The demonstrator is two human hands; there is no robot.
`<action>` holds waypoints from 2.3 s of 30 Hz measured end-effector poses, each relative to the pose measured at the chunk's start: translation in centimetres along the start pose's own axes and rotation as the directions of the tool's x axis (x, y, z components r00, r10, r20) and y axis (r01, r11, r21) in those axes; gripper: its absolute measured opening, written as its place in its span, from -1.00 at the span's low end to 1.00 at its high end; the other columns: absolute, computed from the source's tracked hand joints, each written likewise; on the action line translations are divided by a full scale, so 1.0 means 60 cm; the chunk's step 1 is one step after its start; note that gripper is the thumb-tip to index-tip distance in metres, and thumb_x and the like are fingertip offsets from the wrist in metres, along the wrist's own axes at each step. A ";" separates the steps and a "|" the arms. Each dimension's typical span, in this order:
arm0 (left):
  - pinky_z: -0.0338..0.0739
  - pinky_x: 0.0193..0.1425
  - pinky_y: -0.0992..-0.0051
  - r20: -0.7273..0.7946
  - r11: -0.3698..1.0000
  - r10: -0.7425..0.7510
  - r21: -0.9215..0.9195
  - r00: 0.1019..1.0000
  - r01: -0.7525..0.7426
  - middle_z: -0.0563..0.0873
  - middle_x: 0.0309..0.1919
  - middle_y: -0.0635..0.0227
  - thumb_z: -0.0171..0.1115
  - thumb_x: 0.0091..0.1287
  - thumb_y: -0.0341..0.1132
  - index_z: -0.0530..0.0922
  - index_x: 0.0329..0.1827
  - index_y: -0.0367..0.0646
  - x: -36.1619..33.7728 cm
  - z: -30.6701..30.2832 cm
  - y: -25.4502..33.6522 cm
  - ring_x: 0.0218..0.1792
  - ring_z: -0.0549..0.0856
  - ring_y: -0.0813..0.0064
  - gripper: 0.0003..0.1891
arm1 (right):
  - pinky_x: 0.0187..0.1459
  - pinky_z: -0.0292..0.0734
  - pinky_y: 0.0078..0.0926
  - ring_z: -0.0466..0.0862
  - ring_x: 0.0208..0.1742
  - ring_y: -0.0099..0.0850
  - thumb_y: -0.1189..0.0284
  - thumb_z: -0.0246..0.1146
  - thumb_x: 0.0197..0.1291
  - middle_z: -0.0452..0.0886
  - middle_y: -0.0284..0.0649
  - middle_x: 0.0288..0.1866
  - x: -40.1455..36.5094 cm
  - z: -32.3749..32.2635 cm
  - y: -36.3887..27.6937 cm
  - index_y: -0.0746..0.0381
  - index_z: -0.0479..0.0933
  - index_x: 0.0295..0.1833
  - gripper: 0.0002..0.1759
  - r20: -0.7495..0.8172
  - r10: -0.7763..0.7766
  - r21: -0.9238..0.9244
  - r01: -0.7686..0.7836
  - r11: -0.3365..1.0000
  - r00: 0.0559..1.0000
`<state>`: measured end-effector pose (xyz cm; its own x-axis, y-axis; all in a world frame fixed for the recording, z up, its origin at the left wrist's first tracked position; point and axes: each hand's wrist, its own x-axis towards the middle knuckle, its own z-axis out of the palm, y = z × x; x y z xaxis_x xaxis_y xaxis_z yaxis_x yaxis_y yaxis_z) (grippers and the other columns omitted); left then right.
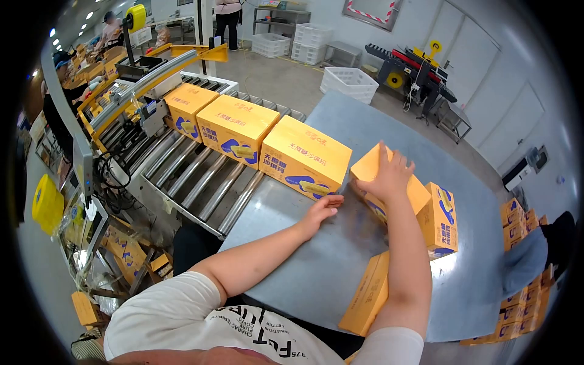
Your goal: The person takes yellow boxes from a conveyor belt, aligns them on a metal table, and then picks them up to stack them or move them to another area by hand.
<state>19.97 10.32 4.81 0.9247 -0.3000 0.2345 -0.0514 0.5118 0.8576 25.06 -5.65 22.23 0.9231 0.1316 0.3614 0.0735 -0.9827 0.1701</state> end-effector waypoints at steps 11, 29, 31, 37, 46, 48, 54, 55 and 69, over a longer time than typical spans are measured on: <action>0.39 0.27 0.49 0.055 0.998 -0.040 -0.039 0.998 0.042 0.66 0.06 0.32 0.07 0.44 -0.23 0.54 0.22 -0.24 -0.008 -0.002 0.019 0.10 0.59 0.52 -0.62 | 0.37 0.28 0.28 0.40 0.48 -0.06 0.02 0.37 0.10 0.48 -0.16 0.42 0.071 0.073 0.105 -0.02 0.34 0.49 -0.18 0.380 0.324 0.042 -0.367 0.929 0.866; 0.45 0.22 0.48 0.055 0.994 -0.104 -0.020 0.993 0.106 0.70 -0.02 0.28 0.07 0.46 -0.25 0.58 0.14 -0.24 -0.007 -0.002 0.011 0.02 0.63 0.50 -0.68 | 0.34 0.46 -0.14 0.54 0.37 -0.11 0.11 0.33 0.14 0.55 -0.08 0.36 0.048 0.155 0.150 0.21 0.50 0.33 -0.33 0.470 0.337 0.006 -0.384 0.923 0.816; 0.46 0.21 0.48 0.057 0.992 -0.129 0.003 0.990 0.129 0.70 -0.02 0.27 0.07 0.47 -0.26 0.59 0.13 -0.25 -0.006 -0.001 0.006 0.02 0.63 0.48 -0.69 | 0.35 0.46 -0.18 0.56 0.36 -0.12 0.05 0.38 0.07 0.56 -0.09 0.36 0.048 0.150 0.131 0.21 0.53 0.32 -0.27 0.616 0.214 0.066 -0.321 0.945 0.758; 0.48 0.20 0.47 0.058 0.989 -0.148 0.017 0.987 0.147 0.70 -0.03 0.25 0.08 0.47 -0.27 0.59 0.11 -0.25 -0.003 -0.003 0.002 0.01 0.64 0.45 -0.70 | 0.39 0.41 -0.21 0.50 0.43 -0.14 -0.05 0.45 0.00 0.51 -0.07 0.42 0.036 0.121 0.127 0.19 0.49 0.40 -0.12 0.639 0.126 0.161 -0.291 0.943 0.759; 0.49 0.19 0.47 0.054 0.990 -0.141 -0.007 0.989 0.142 0.70 -0.03 0.25 0.09 0.47 -0.28 0.60 0.11 -0.25 -0.006 0.001 0.009 0.00 0.65 0.44 -0.71 | 0.45 0.33 -0.23 0.43 0.48 -0.11 -0.11 0.44 0.03 0.46 -0.02 0.46 0.039 0.164 0.162 0.21 0.45 0.43 -0.07 0.704 0.092 0.128 -0.254 0.959 0.704; 0.49 0.20 0.46 0.053 0.989 -0.147 -0.009 0.988 0.148 0.70 -0.04 0.24 0.09 0.47 -0.28 0.60 0.10 -0.26 -0.005 0.000 0.007 0.00 0.65 0.44 -0.71 | 0.45 0.32 -0.22 0.42 0.49 -0.11 -0.12 0.43 0.03 0.44 -0.02 0.47 0.037 0.153 0.148 0.21 0.44 0.44 -0.06 0.721 0.089 0.125 -0.255 0.959 0.687; 0.49 0.22 0.44 0.056 0.988 -0.151 -0.018 0.987 0.153 0.69 -0.04 0.24 0.10 0.46 -0.29 0.59 0.10 -0.27 -0.004 0.000 0.005 0.00 0.65 0.44 -0.72 | 0.46 0.31 -0.20 0.40 0.51 -0.11 -0.13 0.43 0.03 0.43 -0.03 0.49 0.035 0.140 0.139 0.20 0.44 0.44 -0.06 0.741 0.068 0.145 -0.258 0.955 0.669; 0.49 0.22 0.45 0.056 0.988 -0.150 -0.023 0.987 0.152 0.69 -0.04 0.24 0.10 0.46 -0.29 0.59 0.10 -0.27 -0.005 0.000 0.005 0.00 0.65 0.44 -0.72 | 0.46 0.31 -0.21 0.40 0.50 -0.12 -0.12 0.43 0.03 0.43 -0.03 0.48 0.034 0.142 0.142 0.20 0.44 0.44 -0.06 0.737 0.068 0.145 -0.255 0.956 0.672; 0.48 0.21 0.47 0.052 0.988 -0.146 -0.035 0.988 0.148 0.70 -0.06 0.29 0.12 0.46 -0.27 0.61 0.10 -0.25 -0.008 0.005 0.011 -0.01 0.65 0.48 -0.71 | 0.44 0.34 -0.24 0.45 0.47 -0.14 -0.06 0.39 0.09 0.46 -0.05 0.46 0.031 0.153 0.176 0.22 0.44 0.44 -0.12 0.689 0.094 0.148 -0.267 0.952 0.719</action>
<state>19.36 10.57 5.42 0.9016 -0.4126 0.1302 0.0991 0.4898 0.8662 31.04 -16.99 16.31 0.9304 -0.0880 -0.3559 -0.1206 -0.9902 -0.0704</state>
